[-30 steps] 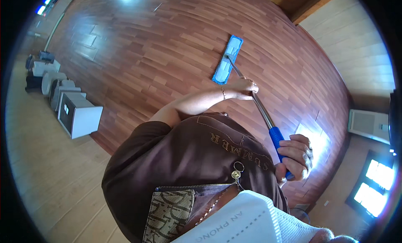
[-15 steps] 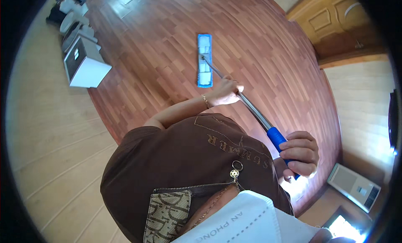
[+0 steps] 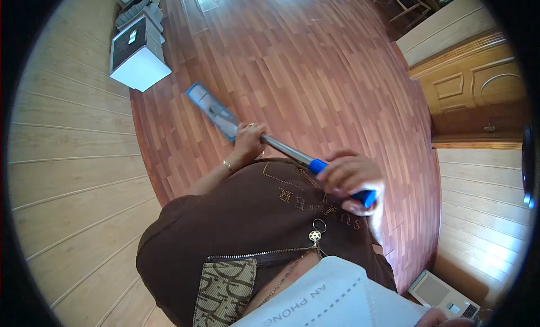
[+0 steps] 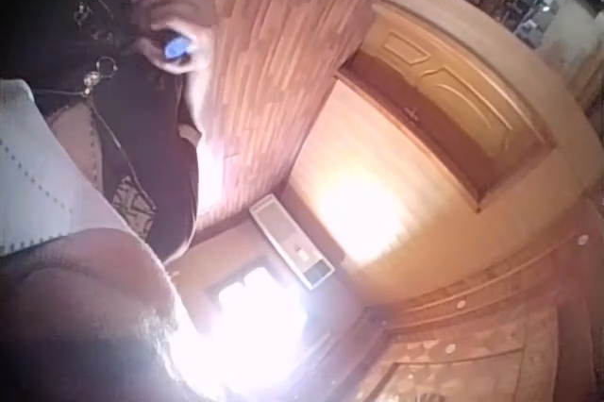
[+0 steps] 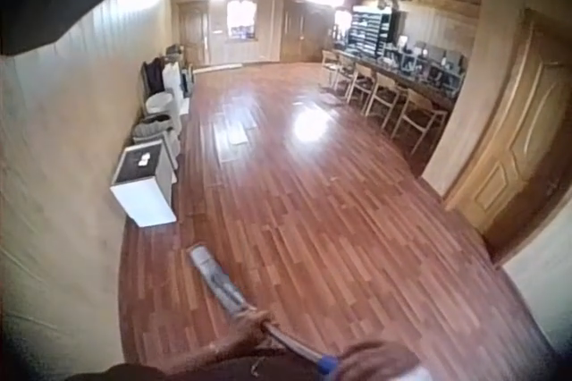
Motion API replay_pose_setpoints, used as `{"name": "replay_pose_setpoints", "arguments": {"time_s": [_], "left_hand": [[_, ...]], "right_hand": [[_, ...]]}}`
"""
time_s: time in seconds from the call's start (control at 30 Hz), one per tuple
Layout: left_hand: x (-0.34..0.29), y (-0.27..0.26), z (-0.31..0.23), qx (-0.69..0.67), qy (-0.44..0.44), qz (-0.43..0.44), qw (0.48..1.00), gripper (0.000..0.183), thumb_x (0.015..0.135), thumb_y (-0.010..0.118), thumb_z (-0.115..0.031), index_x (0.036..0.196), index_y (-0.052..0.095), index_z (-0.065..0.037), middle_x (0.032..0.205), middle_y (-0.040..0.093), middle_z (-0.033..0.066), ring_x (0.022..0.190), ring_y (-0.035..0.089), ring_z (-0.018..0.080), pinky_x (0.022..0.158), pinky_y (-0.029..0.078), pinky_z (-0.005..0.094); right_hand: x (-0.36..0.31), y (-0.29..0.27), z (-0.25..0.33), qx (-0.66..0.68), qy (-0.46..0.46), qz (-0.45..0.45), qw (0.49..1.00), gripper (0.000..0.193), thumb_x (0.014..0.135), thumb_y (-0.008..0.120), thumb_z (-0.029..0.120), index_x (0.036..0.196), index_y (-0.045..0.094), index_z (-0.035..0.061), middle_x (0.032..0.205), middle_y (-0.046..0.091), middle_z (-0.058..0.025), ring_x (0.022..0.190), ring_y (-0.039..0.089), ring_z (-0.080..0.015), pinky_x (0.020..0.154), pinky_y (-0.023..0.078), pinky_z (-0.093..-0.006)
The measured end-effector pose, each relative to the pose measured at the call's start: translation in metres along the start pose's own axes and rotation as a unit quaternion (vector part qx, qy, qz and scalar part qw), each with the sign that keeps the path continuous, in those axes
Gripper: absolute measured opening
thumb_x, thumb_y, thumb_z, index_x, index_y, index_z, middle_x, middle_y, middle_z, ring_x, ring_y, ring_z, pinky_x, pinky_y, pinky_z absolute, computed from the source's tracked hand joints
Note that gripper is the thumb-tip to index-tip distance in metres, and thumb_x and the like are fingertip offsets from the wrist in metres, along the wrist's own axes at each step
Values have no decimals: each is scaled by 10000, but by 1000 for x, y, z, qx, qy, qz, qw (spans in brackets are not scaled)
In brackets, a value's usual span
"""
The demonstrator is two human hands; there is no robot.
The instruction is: Mopping a wooden floor using a flat mop.
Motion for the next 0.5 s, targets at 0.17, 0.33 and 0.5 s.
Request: {"name": "replay_pose_setpoints", "arguments": {"time_s": [0.17,0.33,0.5], "left_hand": [[-26,-7,58,6,-97,-18,995,278,785,691,-308,692,565,-77,725,597,130,766,586,362,698,409,463],[-18,-20,73,-9,-78,-31,996,257,789,693,-259,686,546,-76,734,588,125,752,580,356,671,402,471],[12,-10,78,-50,-51,-56,996,228,808,673,-243,725,534,-82,710,556,114,739,567,350,682,394,465]], "right_hand": [[16,22,-32,20,127,23,991,64,774,658,77,790,597,89,887,681,-63,1033,650,-294,992,373,-485],[29,34,-38,15,167,1,986,71,781,645,72,783,576,90,915,668,-48,1095,620,-281,958,392,-480],[46,37,-25,-63,139,16,988,103,757,655,50,799,564,76,900,656,-46,1064,629,-285,885,446,-448]]}}
Point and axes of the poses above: each hand's wrist, its own x-axis towards the middle knuckle, its own y-axis out of the palm, z = x × y, the point moved 6 cm from there along x, towards the middle knuckle
